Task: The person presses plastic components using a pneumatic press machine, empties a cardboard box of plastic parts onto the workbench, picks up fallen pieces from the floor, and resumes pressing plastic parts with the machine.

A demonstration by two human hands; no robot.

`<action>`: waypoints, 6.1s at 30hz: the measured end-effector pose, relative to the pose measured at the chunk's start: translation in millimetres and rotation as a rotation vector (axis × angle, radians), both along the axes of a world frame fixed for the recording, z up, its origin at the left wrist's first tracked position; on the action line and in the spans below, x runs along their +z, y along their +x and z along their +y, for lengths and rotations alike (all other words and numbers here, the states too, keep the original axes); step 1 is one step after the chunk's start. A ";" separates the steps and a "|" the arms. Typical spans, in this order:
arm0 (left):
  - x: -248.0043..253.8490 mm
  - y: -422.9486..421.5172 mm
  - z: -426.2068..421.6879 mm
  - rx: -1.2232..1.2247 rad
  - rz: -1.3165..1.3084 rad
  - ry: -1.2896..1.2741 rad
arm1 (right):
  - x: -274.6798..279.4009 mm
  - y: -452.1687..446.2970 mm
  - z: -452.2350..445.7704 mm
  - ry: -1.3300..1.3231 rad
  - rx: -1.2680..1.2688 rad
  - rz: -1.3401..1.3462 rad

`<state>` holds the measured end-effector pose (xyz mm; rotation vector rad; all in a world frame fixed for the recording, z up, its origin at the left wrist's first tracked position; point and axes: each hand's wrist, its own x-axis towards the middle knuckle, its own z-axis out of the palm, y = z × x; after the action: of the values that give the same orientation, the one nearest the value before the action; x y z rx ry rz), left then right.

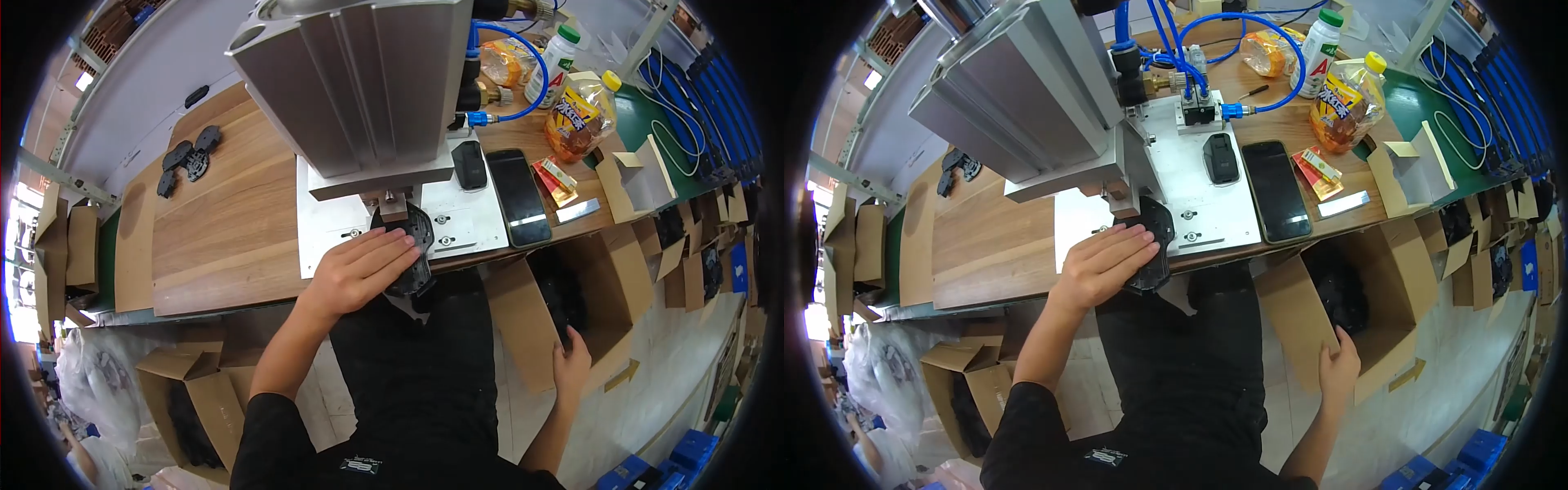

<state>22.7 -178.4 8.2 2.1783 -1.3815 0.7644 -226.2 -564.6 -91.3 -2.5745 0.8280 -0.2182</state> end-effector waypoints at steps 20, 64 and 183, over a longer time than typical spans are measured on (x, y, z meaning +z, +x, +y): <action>-21.3 0.1 21.0 -0.135 0.176 -0.051 | 122.8 188.0 176.5 -0.169 1.277 -0.400; -66.2 -108.4 163.3 0.710 0.241 -0.527 | 104.1 199.3 183.9 -0.305 1.179 -0.527; -19.0 4.8 17.2 -0.126 0.069 -0.071 | 66.2 121.8 92.7 0.471 0.650 -0.315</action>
<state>27.4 -161.3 -10.8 2.0232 -1.4193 0.6751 -104.4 -472.0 -25.1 -2.1418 -0.0869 -0.1902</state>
